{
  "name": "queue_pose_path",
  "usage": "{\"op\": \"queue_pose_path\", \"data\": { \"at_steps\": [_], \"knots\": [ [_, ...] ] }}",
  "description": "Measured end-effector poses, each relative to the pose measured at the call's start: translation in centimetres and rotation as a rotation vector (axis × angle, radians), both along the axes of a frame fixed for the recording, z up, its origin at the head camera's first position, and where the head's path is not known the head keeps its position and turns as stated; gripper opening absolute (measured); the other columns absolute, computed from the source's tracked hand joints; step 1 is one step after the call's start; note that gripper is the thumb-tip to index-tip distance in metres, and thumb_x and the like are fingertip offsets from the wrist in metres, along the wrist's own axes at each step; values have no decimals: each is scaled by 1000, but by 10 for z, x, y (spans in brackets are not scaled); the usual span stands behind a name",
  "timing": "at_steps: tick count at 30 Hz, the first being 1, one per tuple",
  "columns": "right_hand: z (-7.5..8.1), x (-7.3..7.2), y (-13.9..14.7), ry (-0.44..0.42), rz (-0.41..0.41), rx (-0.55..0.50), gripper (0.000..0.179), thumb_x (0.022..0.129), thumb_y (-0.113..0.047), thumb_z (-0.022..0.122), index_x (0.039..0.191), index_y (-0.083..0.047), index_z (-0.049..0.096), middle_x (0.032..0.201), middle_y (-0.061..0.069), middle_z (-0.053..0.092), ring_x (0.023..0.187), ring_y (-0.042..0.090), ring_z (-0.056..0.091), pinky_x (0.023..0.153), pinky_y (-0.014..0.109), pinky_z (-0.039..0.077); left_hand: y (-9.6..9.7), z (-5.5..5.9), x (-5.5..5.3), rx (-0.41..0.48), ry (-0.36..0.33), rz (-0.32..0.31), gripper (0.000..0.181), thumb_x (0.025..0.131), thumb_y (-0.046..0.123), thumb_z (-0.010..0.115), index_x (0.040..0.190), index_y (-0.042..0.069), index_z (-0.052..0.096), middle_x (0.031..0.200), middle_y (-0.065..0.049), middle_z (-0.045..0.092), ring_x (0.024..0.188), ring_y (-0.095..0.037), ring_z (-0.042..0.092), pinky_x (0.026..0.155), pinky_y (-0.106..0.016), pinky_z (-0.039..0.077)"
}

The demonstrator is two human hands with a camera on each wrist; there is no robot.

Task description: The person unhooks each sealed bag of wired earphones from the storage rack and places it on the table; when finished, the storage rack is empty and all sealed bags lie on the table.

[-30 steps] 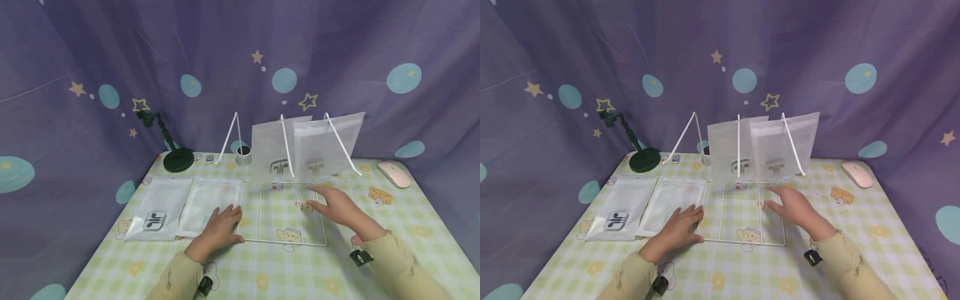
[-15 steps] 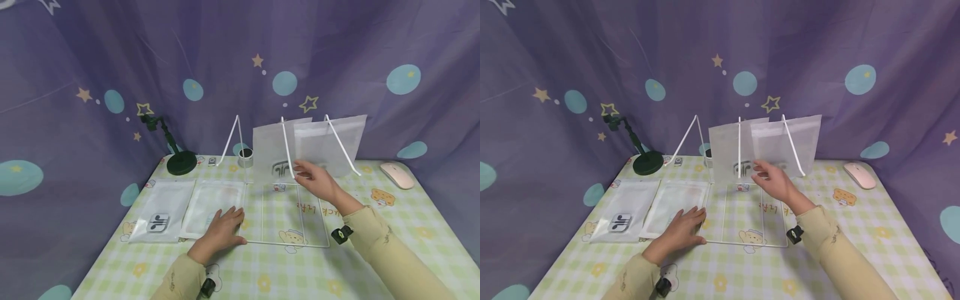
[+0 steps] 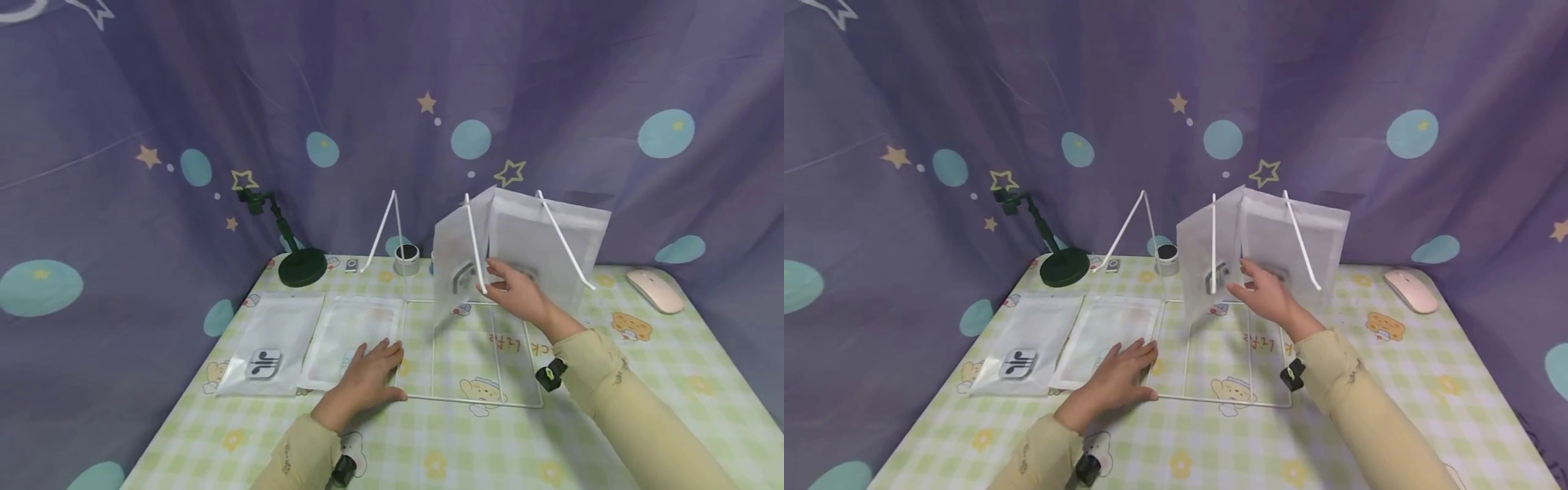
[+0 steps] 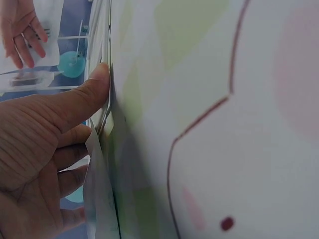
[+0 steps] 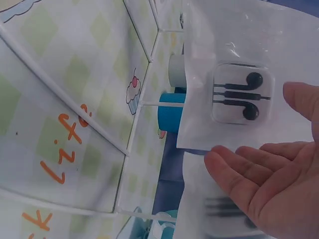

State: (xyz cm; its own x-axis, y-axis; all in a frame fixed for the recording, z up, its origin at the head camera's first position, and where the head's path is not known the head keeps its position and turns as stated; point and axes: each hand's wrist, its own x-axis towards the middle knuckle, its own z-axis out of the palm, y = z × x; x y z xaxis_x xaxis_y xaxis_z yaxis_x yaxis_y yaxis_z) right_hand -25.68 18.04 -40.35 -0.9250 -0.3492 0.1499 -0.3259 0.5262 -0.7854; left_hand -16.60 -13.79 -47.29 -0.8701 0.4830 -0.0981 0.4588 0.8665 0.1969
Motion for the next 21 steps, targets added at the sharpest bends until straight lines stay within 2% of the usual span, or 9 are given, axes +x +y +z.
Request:
{"op": "queue_pose_path", "data": {
  "at_steps": [4, 6, 11, 15, 19, 21],
  "knots": [
    [-3, -6, -7, 40, -23, 62, 74, 97, -24, 62, 149, 11, 24, 145, 36, 35, 119, 50, 52, 97, 55, 45, 0, 0, 0, 0, 4, -4, 83, 79, 51, 75, 144, 7, 49, 152, -8, 40, 141, -32, 33, 110, -62, 23],
    [-6, -10, -11, 17, -40, 79, 79, 96, -28, 64, 150, 9, 21, 146, 36, 33, 120, 50, 51, 98, 55, 44, -1, 0, 0, -4, 9, -3, 84, 79, 52, 75, 144, 7, 49, 152, -8, 40, 141, -32, 33, 110, -63, 23],
    [-13, -18, -15, -124, -84, 60, 97, 93, -39, 65, 154, 4, 4, 151, 34, 24, 129, 49, 42, 103, 58, 38, -1, -3, 0, -11, 15, 5, 84, 78, 52, 75, 144, 7, 49, 152, -7, 41, 141, -31, 34, 110, -62, 24],
    [-18, -23, -16, -142, -106, 14, 100, 92, -37, 67, 154, 4, 0, 155, 32, 16, 131, 50, 38, 105, 57, 35, -1, -3, 0, -12, 17, 7, 84, 78, 52, 75, 144, 7, 49, 152, -7, 40, 141, -31, 33, 110, -61, 23],
    [-21, -25, -16, -172, -115, -54, 101, 90, -31, 71, 156, -2, 1, 152, 32, 24, 130, 49, 42, 102, 57, 39, 0, -3, 0, -15, 16, 11, 83, 78, 52, 75, 144, 7, 49, 152, -6, 40, 141, -31, 33, 111, -61, 23],
    [-22, -24, -17, -189, -126, -77, 101, 88, -30, 73, 157, -5, 2, 148, 32, 32, 127, 47, 45, 100, 56, 42, 0, -3, 0, -18, 17, 15, 83, 78, 51, 75, 144, 8, 49, 152, -6, 40, 141, -30, 33, 111, -61, 23]
  ]
}}
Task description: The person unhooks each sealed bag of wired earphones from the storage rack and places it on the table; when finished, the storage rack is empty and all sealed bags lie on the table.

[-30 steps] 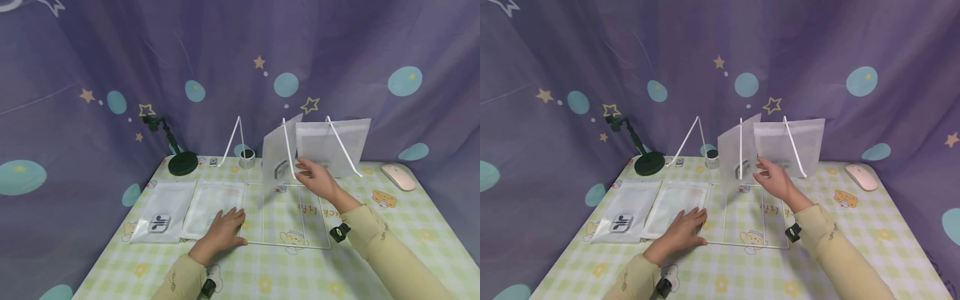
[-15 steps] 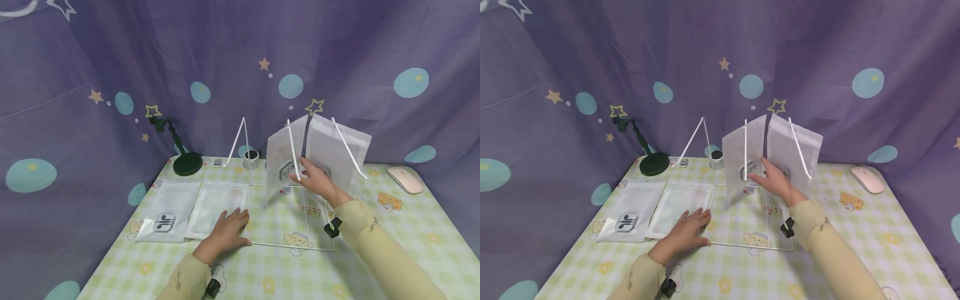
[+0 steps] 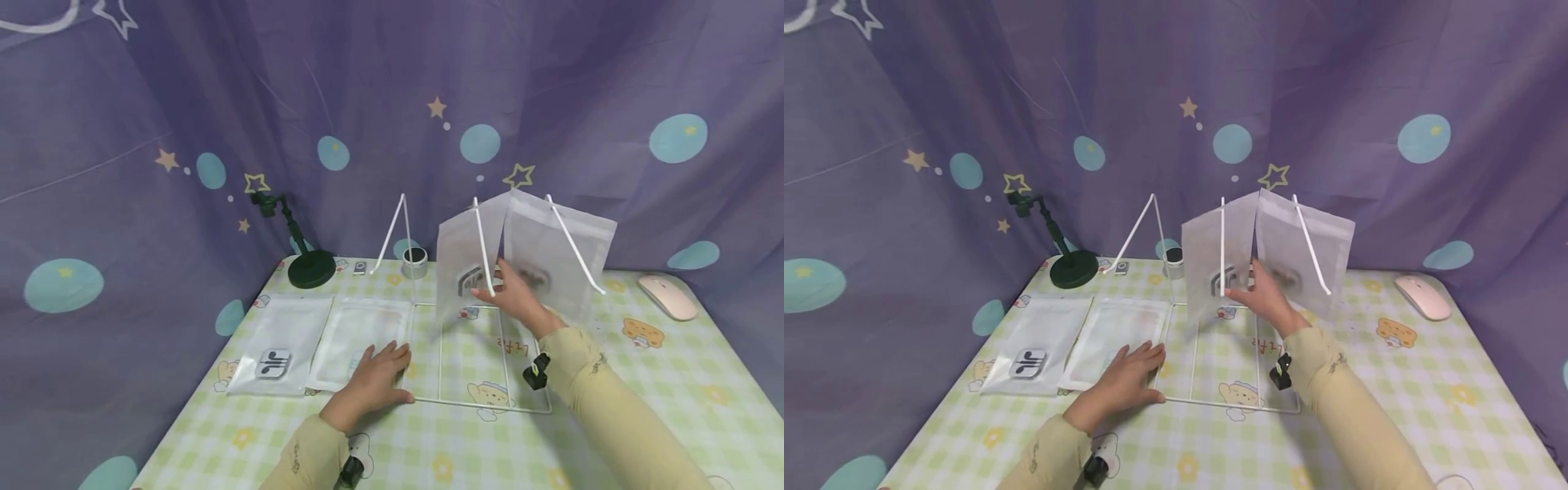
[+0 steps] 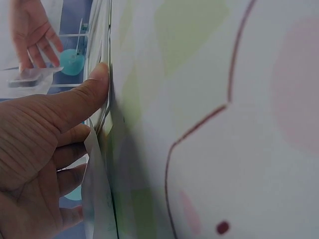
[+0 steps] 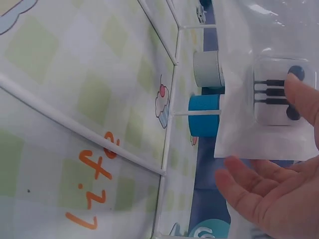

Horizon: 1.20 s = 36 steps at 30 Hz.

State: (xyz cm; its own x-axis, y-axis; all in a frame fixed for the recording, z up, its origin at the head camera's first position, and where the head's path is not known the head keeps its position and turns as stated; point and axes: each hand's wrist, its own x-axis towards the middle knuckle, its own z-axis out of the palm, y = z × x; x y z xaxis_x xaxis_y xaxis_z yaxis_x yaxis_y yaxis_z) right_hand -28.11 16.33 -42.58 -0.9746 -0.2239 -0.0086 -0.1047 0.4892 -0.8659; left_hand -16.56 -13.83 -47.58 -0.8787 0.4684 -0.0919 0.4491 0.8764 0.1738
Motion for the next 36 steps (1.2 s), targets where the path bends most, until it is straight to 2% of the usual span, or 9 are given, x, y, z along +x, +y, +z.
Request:
{"op": "queue_pose_path", "data": {
  "at_steps": [3, 5, 10, 14, 17, 26, 30, 33, 36],
  "knots": [
    [-2, 2, 1, 9, -17, 4, 96, 88, -28, 73, 156, -3, 9, 140, 31, 43, 123, 46, 49, 98, 55, 45, 1, 0, 0, 1, 0, 2, 83, 78, 51, 76, 144, 8, 49, 153, -6, 40, 141, -31, 33, 111, -61, 23],
    [-3, 2, 1, 31, -30, 34, 83, 89, -28, 73, 150, 0, 25, 131, 28, 51, 118, 43, 53, 95, 53, 47, 1, 0, 0, 2, -1, 3, 83, 78, 51, 75, 144, 8, 49, 153, -6, 40, 141, -31, 33, 111, -61, 23],
    [-6, 3, 4, 114, -39, 81, 33, 90, -22, 72, 106, 2, 55, 107, 22, 64, 101, 37, 61, 84, 47, 53, 0, -1, 0, 2, 2, 4, 83, 79, 51, 75, 144, 8, 49, 153, -6, 40, 141, -31, 33, 111, -61, 23],
    [-9, 6, 9, 176, -7, 51, 20, 91, -14, 70, 90, 5, 64, 88, 16, 68, 85, 31, 64, 73, 39, 54, 0, -1, 0, 4, 2, 2, 83, 78, 51, 75, 144, 7, 48, 153, -7, 40, 141, -31, 33, 111, -61, 23],
    [-10, 11, 14, 190, 24, 4, 17, 93, -10, 67, 93, 7, 70, 83, 13, 67, 76, 26, 62, 68, 33, 51, 0, -1, 0, 7, -2, 2, 84, 78, 51, 75, 144, 7, 48, 153, -7, 40, 141, -32, 33, 111, -61, 22],
    [-15, 28, 29, 307, 38, 2, 19, 98, -13, 59, 97, 4, 68, 91, 16, 67, 80, 27, 62, 68, 33, 50, 0, -1, 0, 22, -21, 8, 83, 79, 50, 76, 145, 7, 48, 153, -6, 39, 142, -30, 31, 112, -61, 21],
    [-18, 38, 33, 298, 29, -29, 19, 101, -14, 53, 100, 2, 62, 97, 18, 66, 84, 28, 65, 72, 37, 55, 0, 0, 0, 24, -25, 4, 84, 79, 50, 75, 145, 7, 48, 153, -7, 38, 142, -31, 31, 111, -62, 20],
    [-19, 46, 35, 268, 23, -73, 17, 103, -15, 51, 102, 1, 57, 95, 18, 65, 84, 26, 65, 72, 37, 58, 0, 0, 0, 29, -27, 2, 84, 79, 50, 75, 145, 6, 47, 153, -7, 38, 142, -31, 30, 112, -62, 20],
    [-18, 54, 38, 281, 28, -94, 14, 103, -11, 50, 100, 2, 54, 80, 16, 60, 71, 22, 61, 66, 36, 58, 0, 1, 0, 34, -30, 1, 84, 79, 50, 75, 145, 6, 47, 153, -7, 38, 142, -31, 30, 112, -62, 20]
  ]
}}
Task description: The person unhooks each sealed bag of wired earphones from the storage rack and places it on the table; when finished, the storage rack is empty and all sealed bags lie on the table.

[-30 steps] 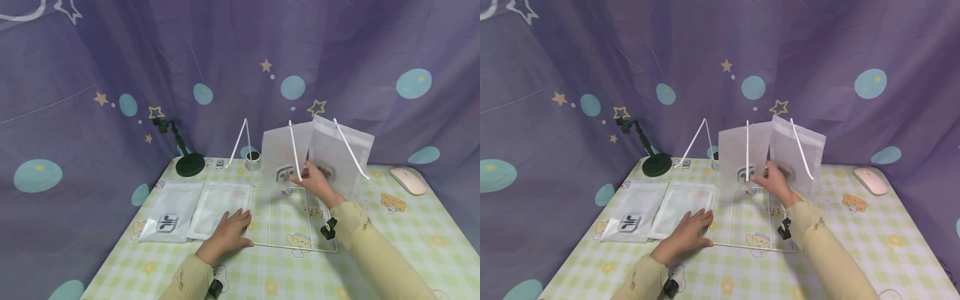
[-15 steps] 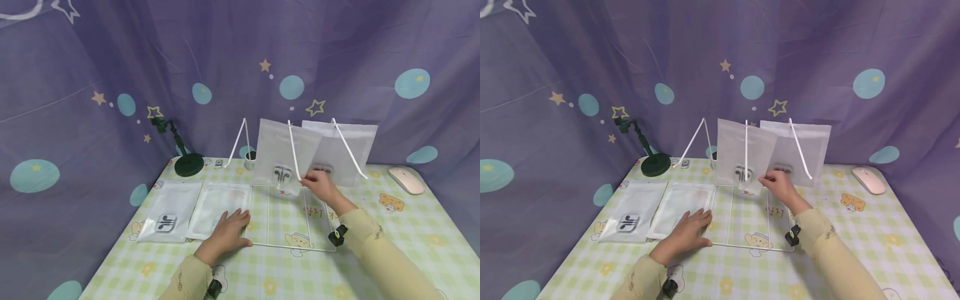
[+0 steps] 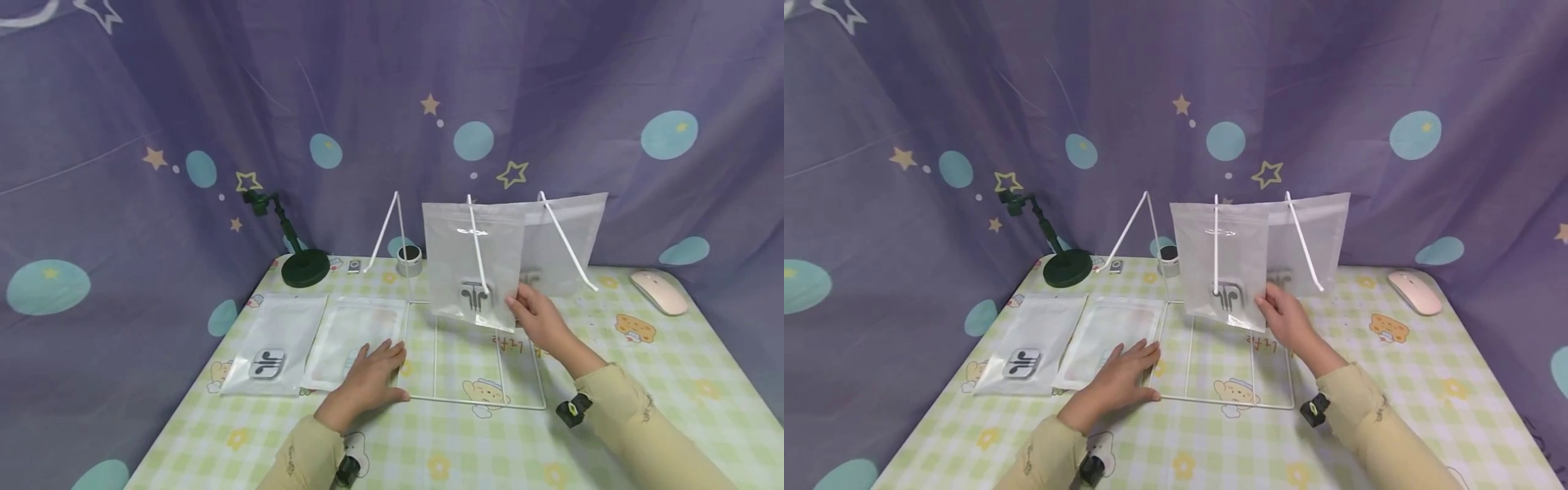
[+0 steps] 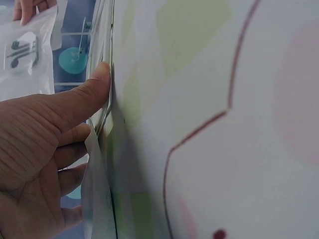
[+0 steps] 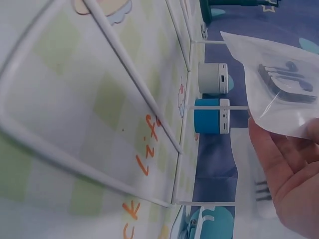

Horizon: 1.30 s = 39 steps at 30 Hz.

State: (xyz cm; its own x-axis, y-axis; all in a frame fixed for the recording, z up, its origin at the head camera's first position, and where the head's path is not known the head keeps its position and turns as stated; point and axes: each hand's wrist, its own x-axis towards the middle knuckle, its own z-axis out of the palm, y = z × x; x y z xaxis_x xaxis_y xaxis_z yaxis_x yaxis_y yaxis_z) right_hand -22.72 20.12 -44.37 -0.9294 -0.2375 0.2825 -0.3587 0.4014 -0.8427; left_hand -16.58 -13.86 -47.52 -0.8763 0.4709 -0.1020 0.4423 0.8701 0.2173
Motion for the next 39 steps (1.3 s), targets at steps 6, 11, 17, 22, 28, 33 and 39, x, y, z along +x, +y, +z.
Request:
{"op": "queue_pose_path", "data": {
  "at_steps": [6, 11, 17, 22, 28, 33, 39],
  "knots": [
    [15, 26, 0, 82, 13, 36, 8, 100, 2, 50, 94, 5, 55, 65, 13, 52, 55, 16, 49, 54, 32, 52, 0, 0, 0, 2, -1, 1, 84, 78, 50, 75, 144, 6, 48, 153, -7, 39, 142, -31, 31, 111, -62, 20],
    [21, 45, 5, 105, 2, 60, 12, 100, 2, 50, 88, 1, 53, 60, 8, 47, 49, 9, 40, 46, 27, 39, 0, -1, -1, -7, 3, 0, 85, 78, 51, 75, 145, 6, 48, 153, -7, 39, 142, -31, 31, 111, -61, 20],
    [4, 60, 21, 145, -12, 66, 17, 100, -3, 52, 84, -9, 50, 63, -6, 43, 50, 8, 38, 48, 25, 36, 1, -2, -1, 11, -6, -2, 84, 78, 50, 75, 145, 6, 47, 153, -8, 38, 142, -31, 31, 112, -61, 19],
    [0, 78, 28, 148, -4, 52, 19, 100, -4, 52, 83, -12, 51, 62, -8, 40, 49, 7, 35, 46, 25, 35, 0, -2, -1, 26, -17, -4, 84, 80, 49, 74, 146, 6, 46, 154, -9, 37, 143, -32, 29, 112, -61, 17],
    [1, 97, 32, 163, 1, 81, 30, 98, -1, 54, 75, -14, 41, 62, -11, 34, 49, 3, 31, 44, 22, 33, -2, -2, -2, 42, -16, -7, 84, 80, 48, 75, 145, 5, 46, 154, -10, 37, 143, -33, 28, 112, -62, 17],
    [4, 110, 35, 159, 7, 66, 22, 97, 3, 55, 85, -15, 54, 61, -11, 35, 47, 1, 29, 41, 22, 32, -3, -2, -2, 65, -24, -6, 83, 80, 46, 76, 145, 4, 46, 154, -11, 37, 143, -34, 28, 112, -63, 16],
    [10, 122, 39, 199, 13, 22, 26, 94, 10, 55, 108, -10, 65, 70, -12, 56, 54, -1, 43, 44, 22, 37, -3, -3, -3, 65, -28, -7, 84, 80, 47, 75, 146, 4, 45, 154, -10, 36, 144, -34, 27, 112, -63, 15]
  ]
}}
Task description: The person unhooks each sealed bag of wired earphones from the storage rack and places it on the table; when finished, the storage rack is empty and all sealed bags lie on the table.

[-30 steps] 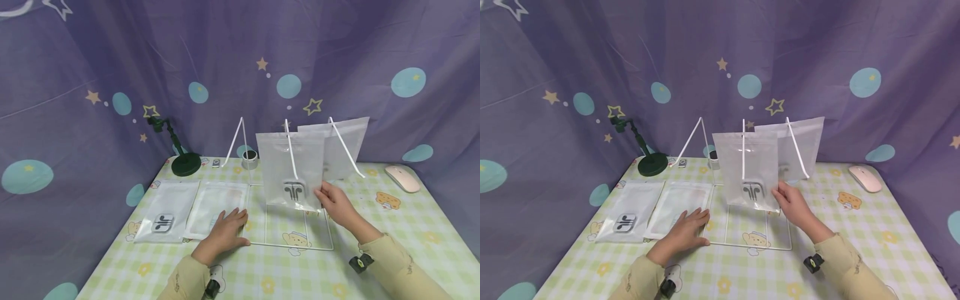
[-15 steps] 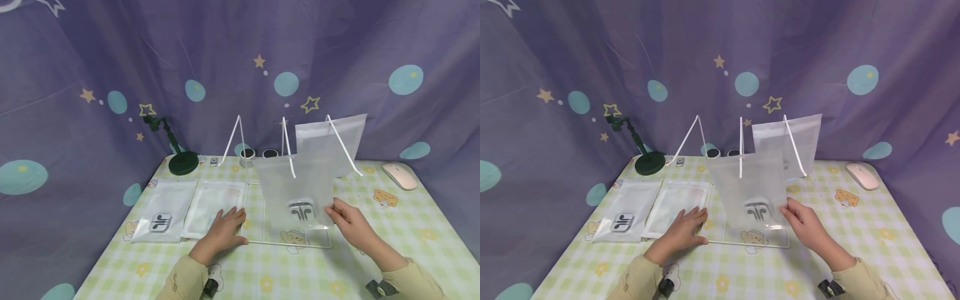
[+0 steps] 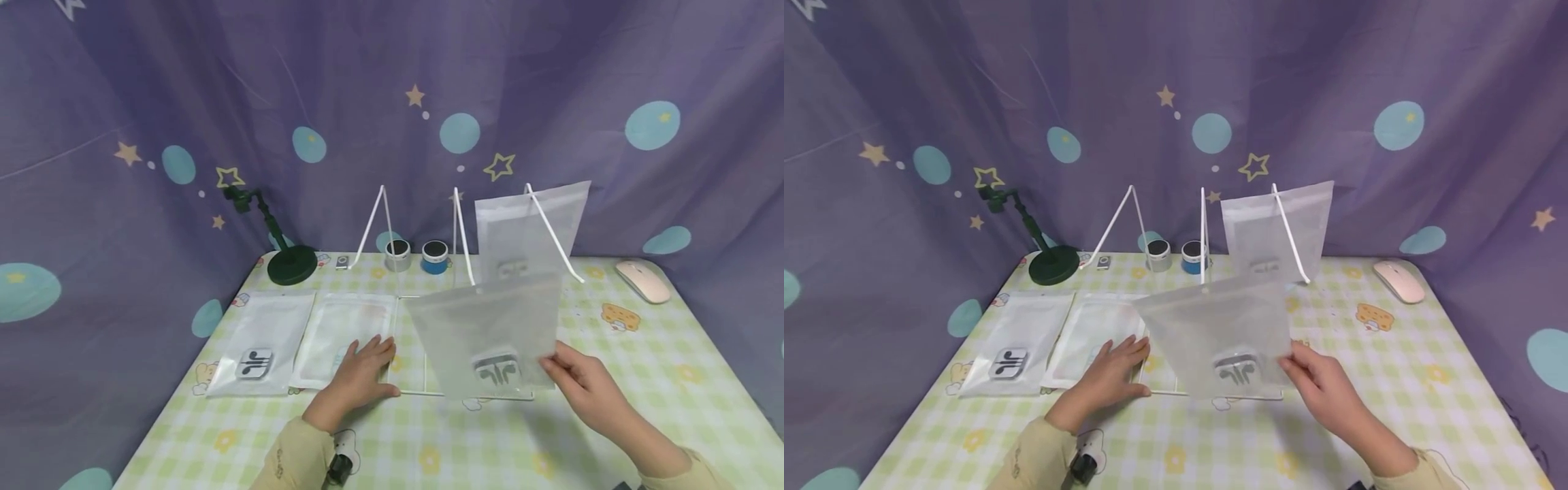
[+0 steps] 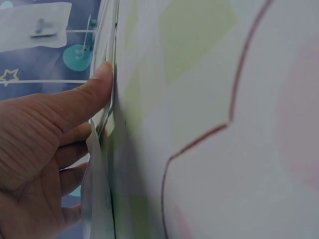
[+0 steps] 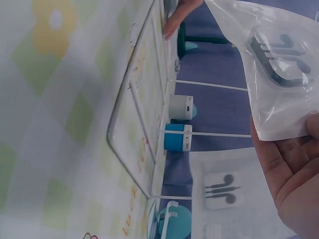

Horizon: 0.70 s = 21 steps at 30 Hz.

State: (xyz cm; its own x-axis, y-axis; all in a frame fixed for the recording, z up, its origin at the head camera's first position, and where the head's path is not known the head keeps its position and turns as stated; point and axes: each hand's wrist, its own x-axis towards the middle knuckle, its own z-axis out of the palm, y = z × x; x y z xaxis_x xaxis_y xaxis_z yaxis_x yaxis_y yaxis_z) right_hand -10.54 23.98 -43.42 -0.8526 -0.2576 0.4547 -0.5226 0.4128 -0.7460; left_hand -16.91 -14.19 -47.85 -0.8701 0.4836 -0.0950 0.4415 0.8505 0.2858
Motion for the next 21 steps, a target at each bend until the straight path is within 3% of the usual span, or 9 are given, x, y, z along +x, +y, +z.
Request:
{"op": "queue_pose_path", "data": {
  "at_steps": [3, 5, 7, 10, 14, 19, 21],
  "knots": [
    [5, 6, 1, 5, -3, -16, 28, 94, 10, 54, 114, -7, 66, 91, -12, 68, 65, 3, 54, 49, 23, 42, -1, 0, 0, -1, 0, 2, 84, 80, 47, 75, 146, 5, 45, 154, -10, 36, 144, -33, 26, 112, -63, 15],
    [9, 11, 3, -3, -8, -36, 30, 95, 10, 52, 117, -7, 65, 92, -12, 68, 64, 5, 56, 48, 24, 43, 0, 0, 1, 3, 0, 5, 84, 80, 47, 75, 145, 4, 45, 154, -10, 37, 144, -33, 27, 112, -63, 15],
    [13, 16, 6, -2, -18, -73, 32, 95, 12, 51, 117, -7, 64, 82, -10, 64, 57, 4, 49, 45, 23, 39, 0, 0, 1, 4, -1, 8, 83, 80, 47, 76, 145, 4, 46, 154, -10, 37, 143, -33, 27, 112, -63, 15],
    [20, 23, 14, 33, -54, -158, 35, 92, 18, 48, 113, -5, 65, 79, -8, 62, 61, 1, 53, 51, 17, 44, 0, -1, 1, 6, -1, 11, 83, 79, 46, 76, 145, 4, 47, 154, -10, 37, 143, -33, 27, 112, -63, 15],
    [33, 31, 30, 76, -127, -285, 31, 92, 21, 45, 110, 3, 64, 96, -8, 69, 86, 1, 64, 74, 10, 48, 0, -2, 0, 3, -2, 17, 84, 79, 47, 76, 145, 5, 46, 154, -9, 37, 144, -33, 27, 112, -62, 15],
    [49, 35, 59, 139, -193, -411, 20, 96, 15, 43, 111, 17, 56, 100, -4, 69, 93, 4, 64, 81, 10, 48, 0, -3, 0, 5, -6, 18, 84, 79, 46, 76, 145, 5, 46, 154, -9, 37, 144, -33, 27, 113, -62, 14],
    [50, 33, 71, 188, -158, -517, 19, 96, 14, 43, 111, 21, 53, 99, 2, 69, 93, 8, 64, 83, 11, 49, 0, -3, -1, 3, -5, 15, 84, 79, 46, 76, 145, 5, 46, 154, -9, 37, 144, -33, 27, 112, -62, 14]
  ]
}}
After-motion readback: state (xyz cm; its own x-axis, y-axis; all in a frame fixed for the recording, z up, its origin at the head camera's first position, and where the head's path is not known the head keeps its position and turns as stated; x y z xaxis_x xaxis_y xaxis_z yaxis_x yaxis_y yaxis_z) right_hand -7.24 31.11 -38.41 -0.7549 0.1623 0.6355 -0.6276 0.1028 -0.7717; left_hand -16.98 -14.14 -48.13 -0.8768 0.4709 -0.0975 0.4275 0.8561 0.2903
